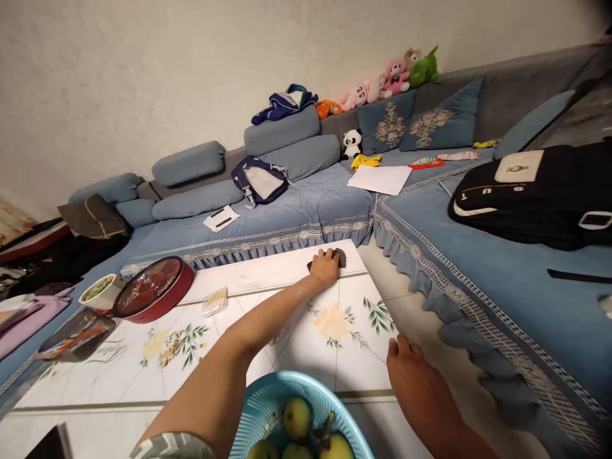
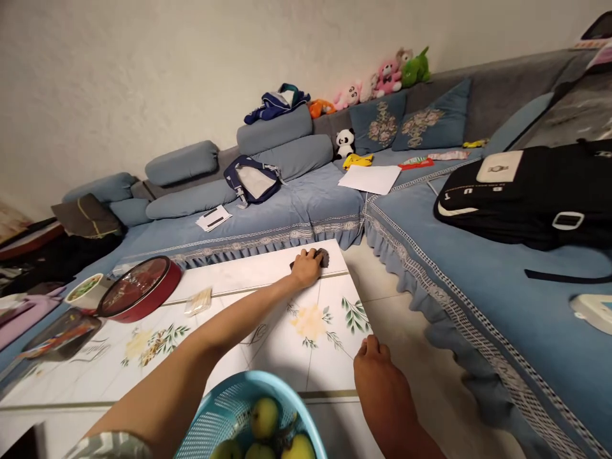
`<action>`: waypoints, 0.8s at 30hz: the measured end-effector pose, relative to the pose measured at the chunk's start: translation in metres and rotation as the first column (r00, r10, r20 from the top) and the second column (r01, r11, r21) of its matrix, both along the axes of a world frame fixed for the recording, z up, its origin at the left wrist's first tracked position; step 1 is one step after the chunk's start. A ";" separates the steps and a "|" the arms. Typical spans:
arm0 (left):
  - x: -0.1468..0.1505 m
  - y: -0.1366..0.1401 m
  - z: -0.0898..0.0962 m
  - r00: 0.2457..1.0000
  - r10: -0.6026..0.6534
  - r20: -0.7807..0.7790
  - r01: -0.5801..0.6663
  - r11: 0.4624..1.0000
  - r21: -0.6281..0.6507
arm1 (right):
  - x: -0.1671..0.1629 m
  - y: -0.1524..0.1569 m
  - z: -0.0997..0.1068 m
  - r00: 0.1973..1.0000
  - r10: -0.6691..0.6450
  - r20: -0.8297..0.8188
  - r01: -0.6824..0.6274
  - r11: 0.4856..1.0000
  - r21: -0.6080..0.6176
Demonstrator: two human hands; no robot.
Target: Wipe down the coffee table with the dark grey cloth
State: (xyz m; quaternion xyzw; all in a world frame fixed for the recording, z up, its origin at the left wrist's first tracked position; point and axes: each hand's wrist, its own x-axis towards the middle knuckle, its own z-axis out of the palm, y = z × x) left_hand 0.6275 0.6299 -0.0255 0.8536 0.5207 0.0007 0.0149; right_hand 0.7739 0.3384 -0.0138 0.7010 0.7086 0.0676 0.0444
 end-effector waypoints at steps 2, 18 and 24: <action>-0.037 -0.001 0.010 0.999 -0.032 0.003 0.032 0.999 -0.016 | -0.002 0.000 0.002 1.000 -0.007 -0.018 0.007 1.000 -0.009; -0.296 -0.247 0.016 0.918 -0.349 0.187 0.367 0.927 -0.071 | 0.016 -0.071 0.018 0.853 0.030 -0.521 -0.049 0.999 -0.022; -0.265 -0.159 0.022 0.994 0.078 0.080 -0.078 0.997 -0.005 | -0.021 -0.108 0.049 0.239 -0.409 -0.881 -0.321 0.823 -0.469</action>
